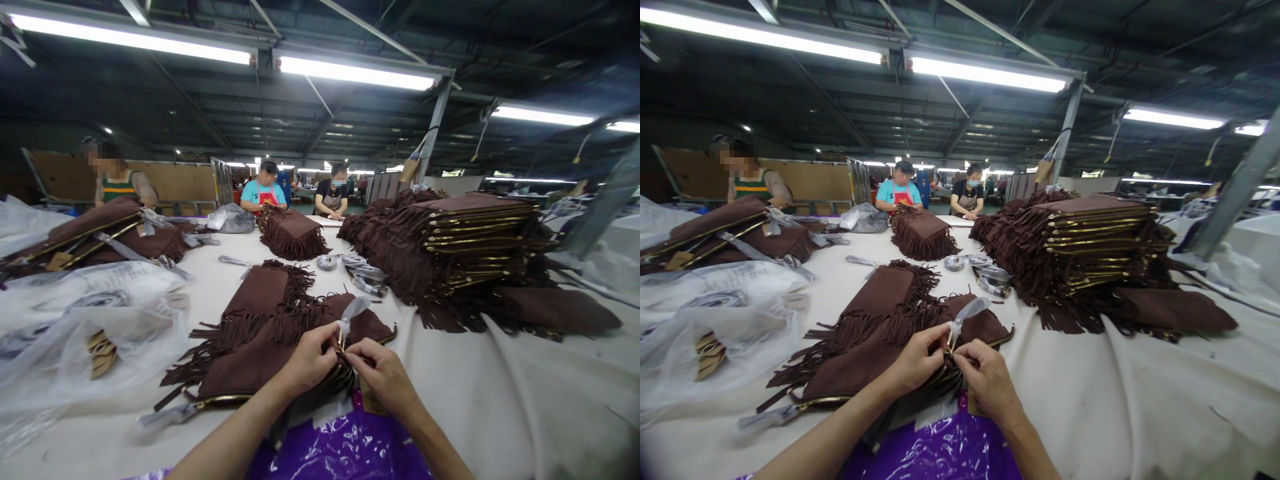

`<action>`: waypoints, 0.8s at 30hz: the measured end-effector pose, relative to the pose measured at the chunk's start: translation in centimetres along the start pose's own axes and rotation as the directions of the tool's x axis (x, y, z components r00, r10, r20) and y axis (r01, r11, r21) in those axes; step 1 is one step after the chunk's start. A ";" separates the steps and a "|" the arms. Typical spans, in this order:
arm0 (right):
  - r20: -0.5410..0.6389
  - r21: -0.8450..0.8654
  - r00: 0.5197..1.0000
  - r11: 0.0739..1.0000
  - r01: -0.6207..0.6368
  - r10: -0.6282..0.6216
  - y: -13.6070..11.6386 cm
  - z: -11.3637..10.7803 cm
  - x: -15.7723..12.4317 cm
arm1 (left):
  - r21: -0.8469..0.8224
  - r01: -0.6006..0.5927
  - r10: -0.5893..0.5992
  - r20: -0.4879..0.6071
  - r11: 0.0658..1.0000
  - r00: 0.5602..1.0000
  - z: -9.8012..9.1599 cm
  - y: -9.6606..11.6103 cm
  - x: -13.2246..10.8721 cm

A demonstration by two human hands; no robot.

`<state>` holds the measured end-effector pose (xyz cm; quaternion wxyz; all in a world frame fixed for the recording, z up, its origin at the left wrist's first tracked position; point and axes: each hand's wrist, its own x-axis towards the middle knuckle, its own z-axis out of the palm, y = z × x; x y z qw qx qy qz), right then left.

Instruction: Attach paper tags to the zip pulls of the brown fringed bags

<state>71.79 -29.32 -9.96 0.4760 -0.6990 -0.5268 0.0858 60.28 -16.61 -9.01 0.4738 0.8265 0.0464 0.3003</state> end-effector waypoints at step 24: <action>0.015 0.230 0.995 0.968 -0.097 0.096 -1.3 -0.1 0.2 | -0.685 0.236 -0.338 -0.015 0.690 0.941 -1.0 0.8 0.4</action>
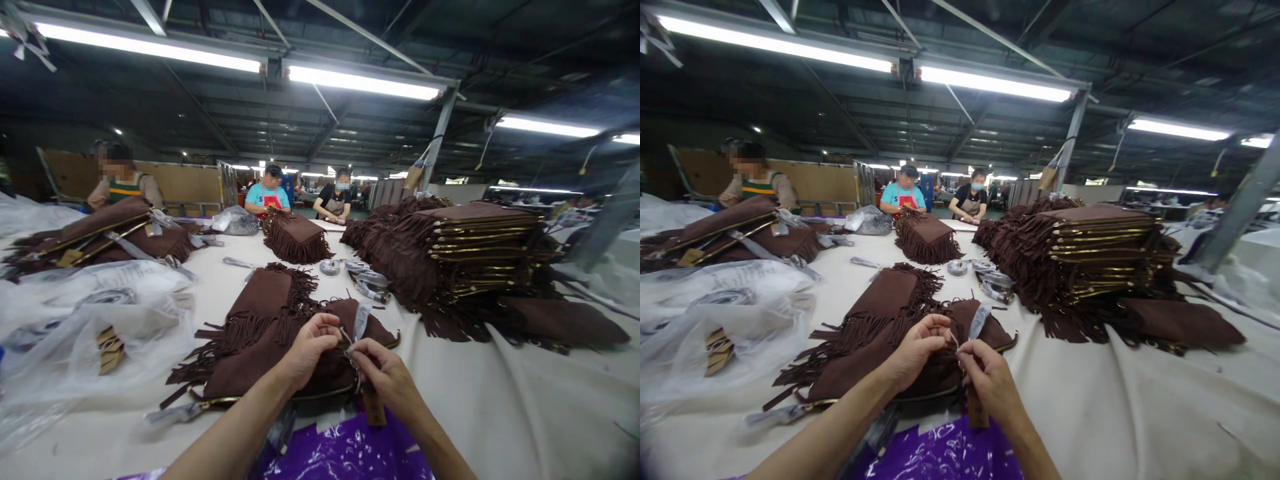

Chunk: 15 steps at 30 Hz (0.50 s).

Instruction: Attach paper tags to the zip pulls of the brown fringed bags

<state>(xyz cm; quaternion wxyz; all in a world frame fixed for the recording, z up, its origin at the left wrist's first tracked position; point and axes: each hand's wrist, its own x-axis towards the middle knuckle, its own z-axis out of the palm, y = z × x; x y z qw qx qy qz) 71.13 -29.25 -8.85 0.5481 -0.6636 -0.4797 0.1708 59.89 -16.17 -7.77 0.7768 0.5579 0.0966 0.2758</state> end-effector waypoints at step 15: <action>-0.132 0.205 0.988 0.977 -0.055 0.083 0.4 0.4 0.3 | 0.693 -0.143 0.126 0.076 0.706 0.989 1.1 -2.8 -0.6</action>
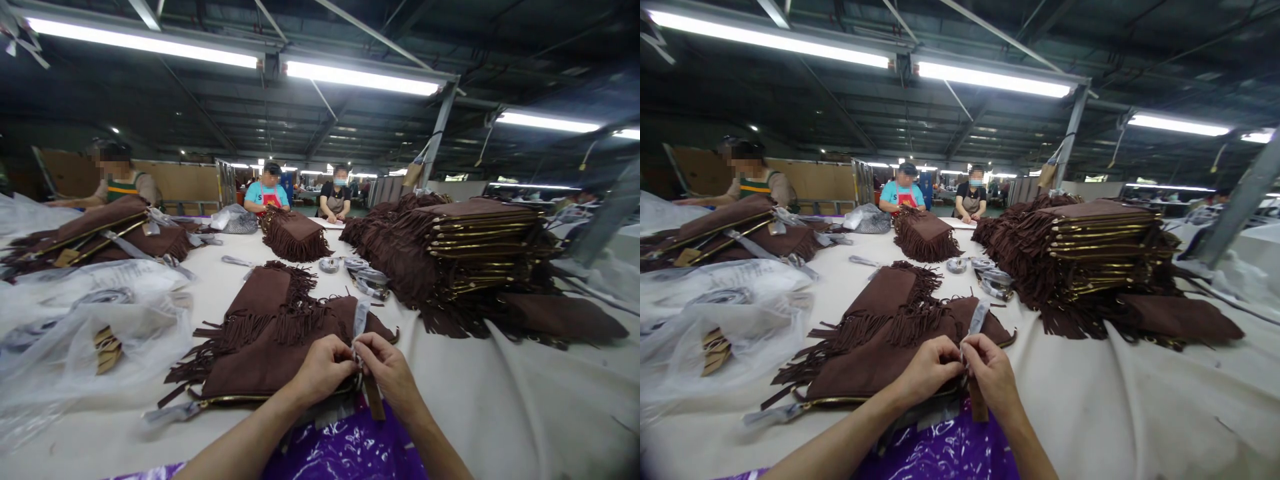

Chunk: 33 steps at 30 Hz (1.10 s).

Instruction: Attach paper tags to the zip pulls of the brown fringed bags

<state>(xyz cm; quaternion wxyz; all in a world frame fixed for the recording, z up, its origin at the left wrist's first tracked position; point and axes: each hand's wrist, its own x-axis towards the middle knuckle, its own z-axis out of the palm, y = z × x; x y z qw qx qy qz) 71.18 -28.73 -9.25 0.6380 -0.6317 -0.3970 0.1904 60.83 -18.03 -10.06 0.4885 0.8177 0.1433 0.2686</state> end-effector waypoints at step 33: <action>0.126 -0.148 0.991 0.989 -0.023 0.041 1.7 -0.5 -0.2 | -0.458 0.242 -0.194 0.152 0.855 0.969 -1.0 1.1 0.6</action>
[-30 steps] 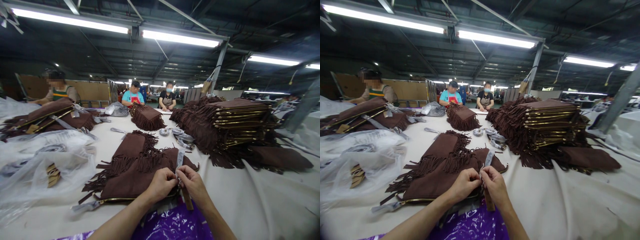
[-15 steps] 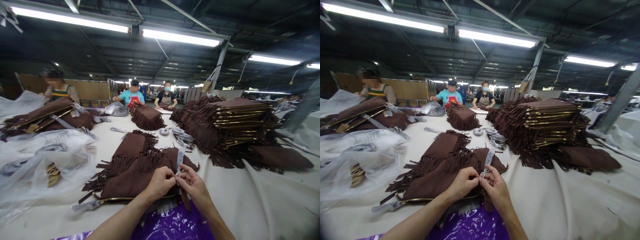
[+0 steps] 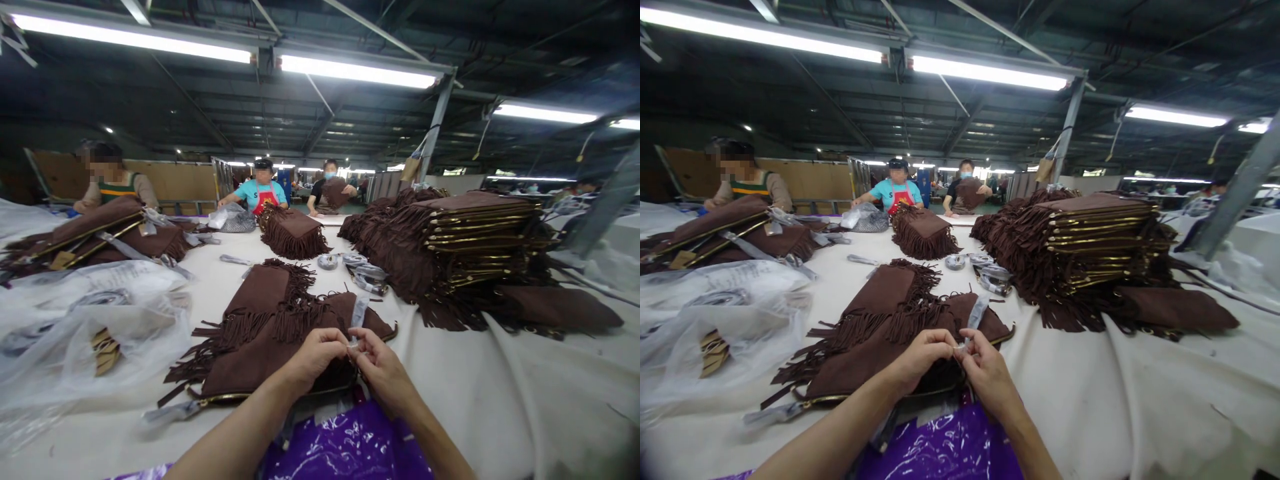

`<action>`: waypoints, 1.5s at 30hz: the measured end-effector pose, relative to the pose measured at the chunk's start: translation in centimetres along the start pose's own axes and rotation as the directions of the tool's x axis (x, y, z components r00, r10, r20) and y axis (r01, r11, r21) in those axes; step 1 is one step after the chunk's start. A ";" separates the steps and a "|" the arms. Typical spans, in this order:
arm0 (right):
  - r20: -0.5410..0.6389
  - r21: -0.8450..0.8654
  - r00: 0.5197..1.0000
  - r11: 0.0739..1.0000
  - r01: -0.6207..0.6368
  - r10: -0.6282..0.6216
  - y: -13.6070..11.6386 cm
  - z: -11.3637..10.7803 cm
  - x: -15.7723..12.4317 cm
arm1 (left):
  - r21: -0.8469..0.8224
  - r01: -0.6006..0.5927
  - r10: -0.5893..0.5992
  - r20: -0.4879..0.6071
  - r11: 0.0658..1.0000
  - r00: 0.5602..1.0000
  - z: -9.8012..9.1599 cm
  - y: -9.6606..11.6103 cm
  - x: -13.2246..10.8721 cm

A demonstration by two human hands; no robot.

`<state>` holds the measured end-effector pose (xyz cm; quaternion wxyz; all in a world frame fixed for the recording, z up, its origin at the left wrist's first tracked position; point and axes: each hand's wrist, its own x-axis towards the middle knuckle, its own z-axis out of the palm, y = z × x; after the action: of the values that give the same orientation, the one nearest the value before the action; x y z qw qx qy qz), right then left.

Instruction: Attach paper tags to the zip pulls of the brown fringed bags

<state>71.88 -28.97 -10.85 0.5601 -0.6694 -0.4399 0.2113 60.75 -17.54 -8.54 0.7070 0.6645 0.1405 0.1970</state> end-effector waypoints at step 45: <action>0.012 -0.340 0.964 0.906 0.253 -0.265 -0.5 -1.8 -1.3 | 0.852 -0.483 0.253 0.431 0.203 0.866 -0.7 5.1 -1.6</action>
<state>72.45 -31.11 -10.12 0.4673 -0.6947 -0.5450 0.0448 58.54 -17.52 -3.59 0.1224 0.9773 -0.0056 0.1730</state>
